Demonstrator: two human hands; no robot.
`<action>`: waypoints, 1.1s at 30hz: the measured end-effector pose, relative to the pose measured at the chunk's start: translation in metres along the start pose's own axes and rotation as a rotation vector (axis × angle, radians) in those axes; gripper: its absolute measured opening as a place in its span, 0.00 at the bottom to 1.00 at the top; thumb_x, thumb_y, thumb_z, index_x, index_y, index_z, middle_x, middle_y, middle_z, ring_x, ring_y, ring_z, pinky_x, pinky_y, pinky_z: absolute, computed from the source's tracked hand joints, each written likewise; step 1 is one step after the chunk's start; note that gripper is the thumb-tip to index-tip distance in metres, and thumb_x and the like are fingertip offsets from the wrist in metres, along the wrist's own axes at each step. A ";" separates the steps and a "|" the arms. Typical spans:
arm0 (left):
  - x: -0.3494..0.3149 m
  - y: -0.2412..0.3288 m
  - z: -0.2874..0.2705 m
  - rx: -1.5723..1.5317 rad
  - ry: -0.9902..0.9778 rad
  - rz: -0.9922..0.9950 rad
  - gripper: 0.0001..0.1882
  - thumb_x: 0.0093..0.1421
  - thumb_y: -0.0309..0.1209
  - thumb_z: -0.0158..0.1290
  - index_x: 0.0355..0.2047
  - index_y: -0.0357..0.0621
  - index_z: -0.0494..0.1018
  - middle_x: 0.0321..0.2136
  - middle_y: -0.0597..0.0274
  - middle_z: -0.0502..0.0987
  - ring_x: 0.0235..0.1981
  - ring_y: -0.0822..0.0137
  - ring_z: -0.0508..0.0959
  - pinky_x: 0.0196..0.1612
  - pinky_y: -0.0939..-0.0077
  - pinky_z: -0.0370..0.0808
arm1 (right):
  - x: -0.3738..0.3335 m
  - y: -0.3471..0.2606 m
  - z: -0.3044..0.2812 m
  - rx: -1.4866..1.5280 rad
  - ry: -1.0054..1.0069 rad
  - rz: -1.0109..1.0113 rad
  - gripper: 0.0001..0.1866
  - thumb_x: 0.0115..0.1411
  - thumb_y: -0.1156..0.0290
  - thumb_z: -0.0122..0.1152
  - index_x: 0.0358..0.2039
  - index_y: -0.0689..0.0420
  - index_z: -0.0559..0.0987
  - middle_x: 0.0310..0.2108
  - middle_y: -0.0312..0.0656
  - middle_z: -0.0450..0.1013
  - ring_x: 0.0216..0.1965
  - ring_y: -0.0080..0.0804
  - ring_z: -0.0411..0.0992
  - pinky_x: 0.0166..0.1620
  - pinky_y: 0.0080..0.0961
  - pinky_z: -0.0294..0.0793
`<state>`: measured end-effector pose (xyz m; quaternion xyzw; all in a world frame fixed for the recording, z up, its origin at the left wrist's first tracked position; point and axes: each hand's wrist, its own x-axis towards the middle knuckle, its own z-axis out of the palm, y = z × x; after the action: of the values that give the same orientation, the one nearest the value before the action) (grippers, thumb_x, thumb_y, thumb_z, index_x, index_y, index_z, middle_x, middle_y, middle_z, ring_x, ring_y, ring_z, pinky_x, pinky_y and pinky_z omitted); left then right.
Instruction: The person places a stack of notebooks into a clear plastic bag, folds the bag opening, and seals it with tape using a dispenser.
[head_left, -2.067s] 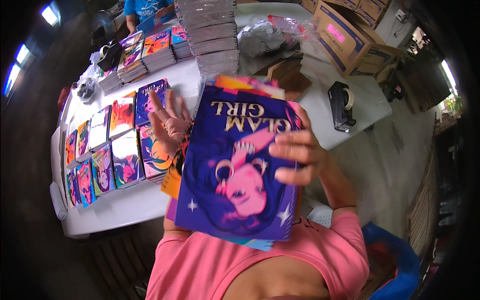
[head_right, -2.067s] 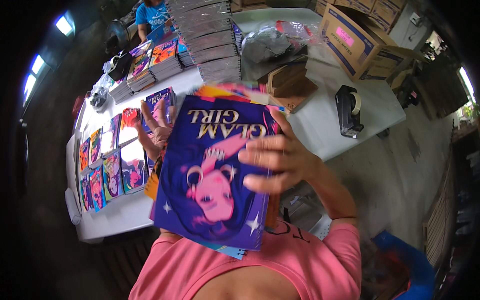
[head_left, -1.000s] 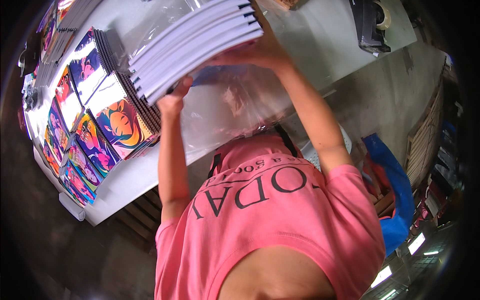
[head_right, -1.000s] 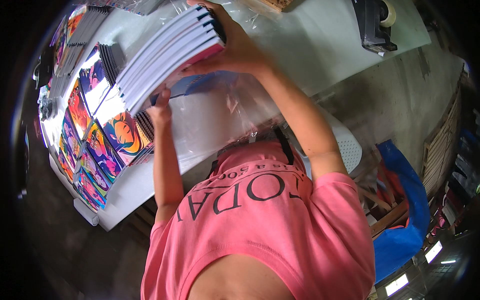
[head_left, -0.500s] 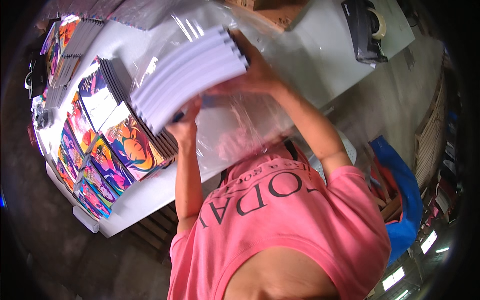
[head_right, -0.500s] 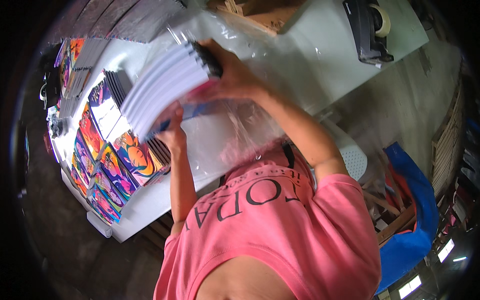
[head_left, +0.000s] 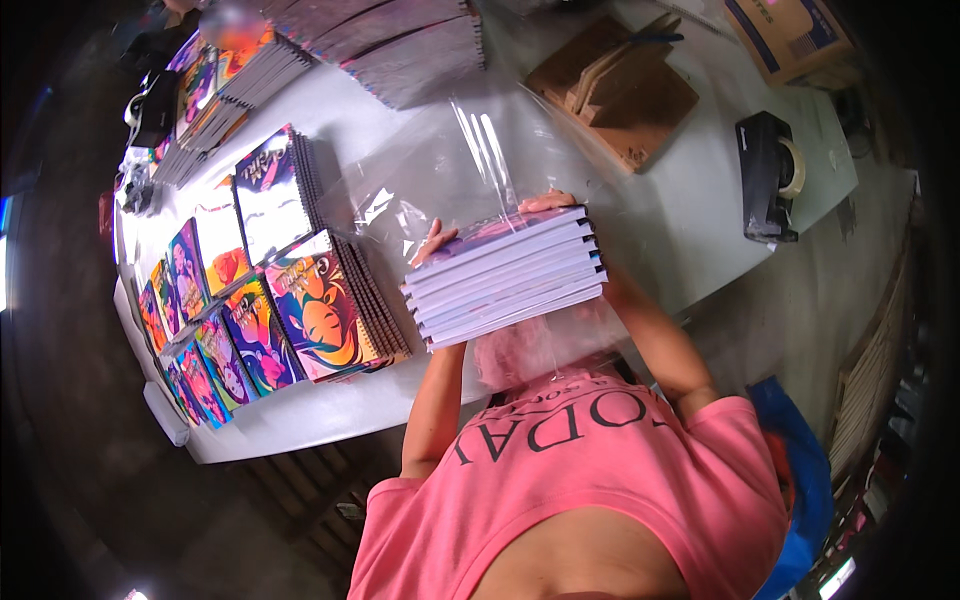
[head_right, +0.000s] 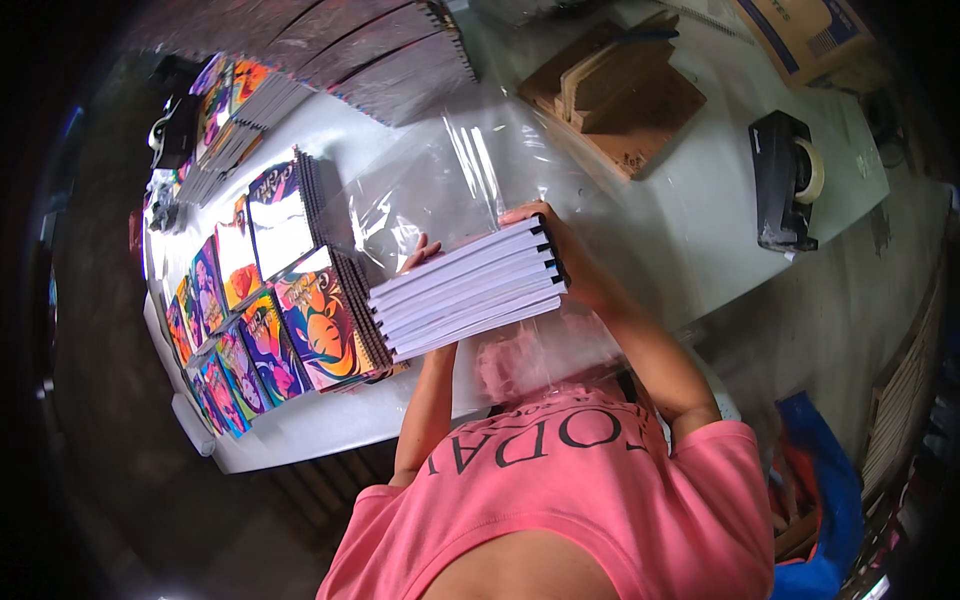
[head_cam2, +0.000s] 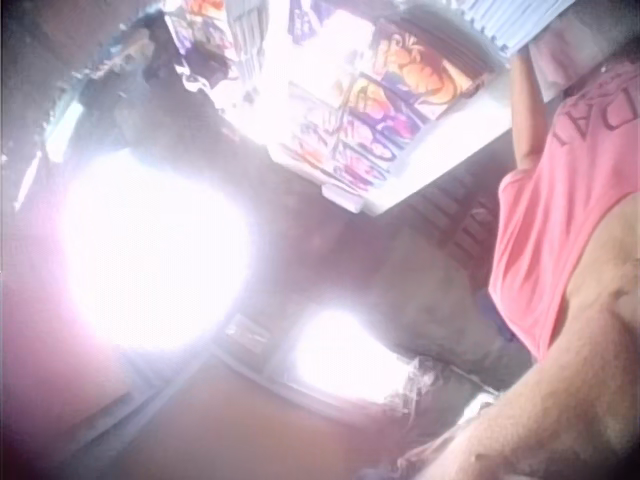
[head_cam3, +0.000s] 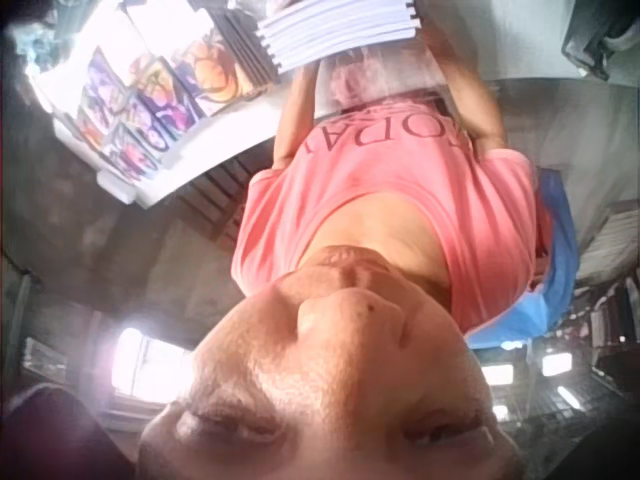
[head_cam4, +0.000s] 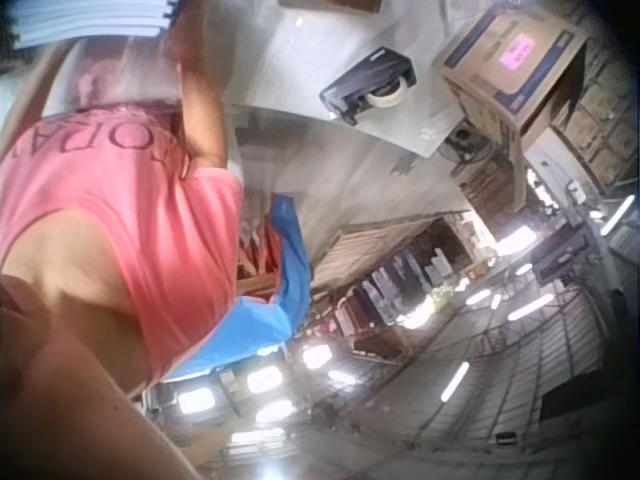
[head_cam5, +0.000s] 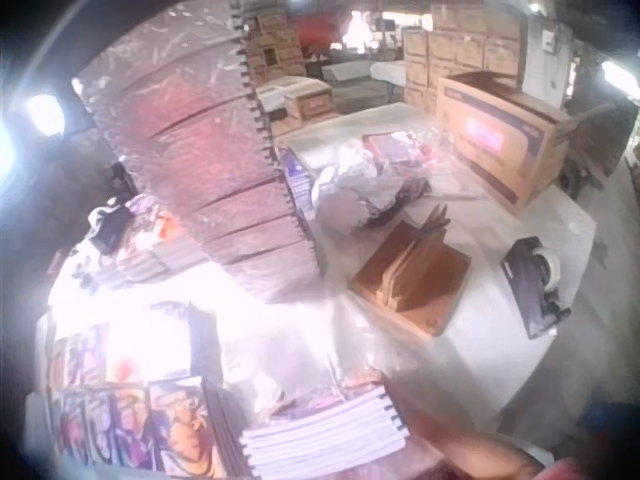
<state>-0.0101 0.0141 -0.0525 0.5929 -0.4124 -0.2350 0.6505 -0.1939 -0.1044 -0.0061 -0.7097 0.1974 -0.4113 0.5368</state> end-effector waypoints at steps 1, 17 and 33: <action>-0.006 -0.008 -0.008 0.163 -0.074 0.076 0.28 0.59 0.43 0.52 0.54 0.37 0.65 0.50 0.51 0.71 0.56 0.56 0.67 0.61 0.63 0.60 | -0.002 -0.001 0.002 0.012 0.019 0.057 0.23 0.54 0.66 0.62 0.48 0.60 0.68 0.40 0.43 0.71 0.42 0.34 0.71 0.49 0.30 0.68; -0.037 0.022 -0.033 1.406 -0.122 -0.210 0.36 0.63 0.48 0.42 0.64 0.38 0.50 0.63 0.31 0.46 0.65 0.37 0.47 0.63 0.49 0.47 | 0.047 0.004 -0.012 0.191 -0.016 1.047 0.29 0.41 0.59 0.77 0.37 0.69 0.79 0.33 0.47 0.78 0.32 0.29 0.77 0.37 0.24 0.79; 0.036 0.053 -0.079 -0.325 -0.124 -0.968 0.39 0.56 0.46 0.57 0.61 0.41 0.56 0.26 0.69 0.74 0.24 0.82 0.58 0.25 0.75 0.59 | 0.051 -0.002 -0.012 0.178 -0.085 1.061 0.29 0.44 0.59 0.75 0.40 0.68 0.77 0.34 0.45 0.77 0.33 0.28 0.76 0.38 0.24 0.78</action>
<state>0.0639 0.0410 0.0114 0.5919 -0.0863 -0.6051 0.5254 -0.1742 -0.1475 0.0156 -0.4804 0.4712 -0.0697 0.7364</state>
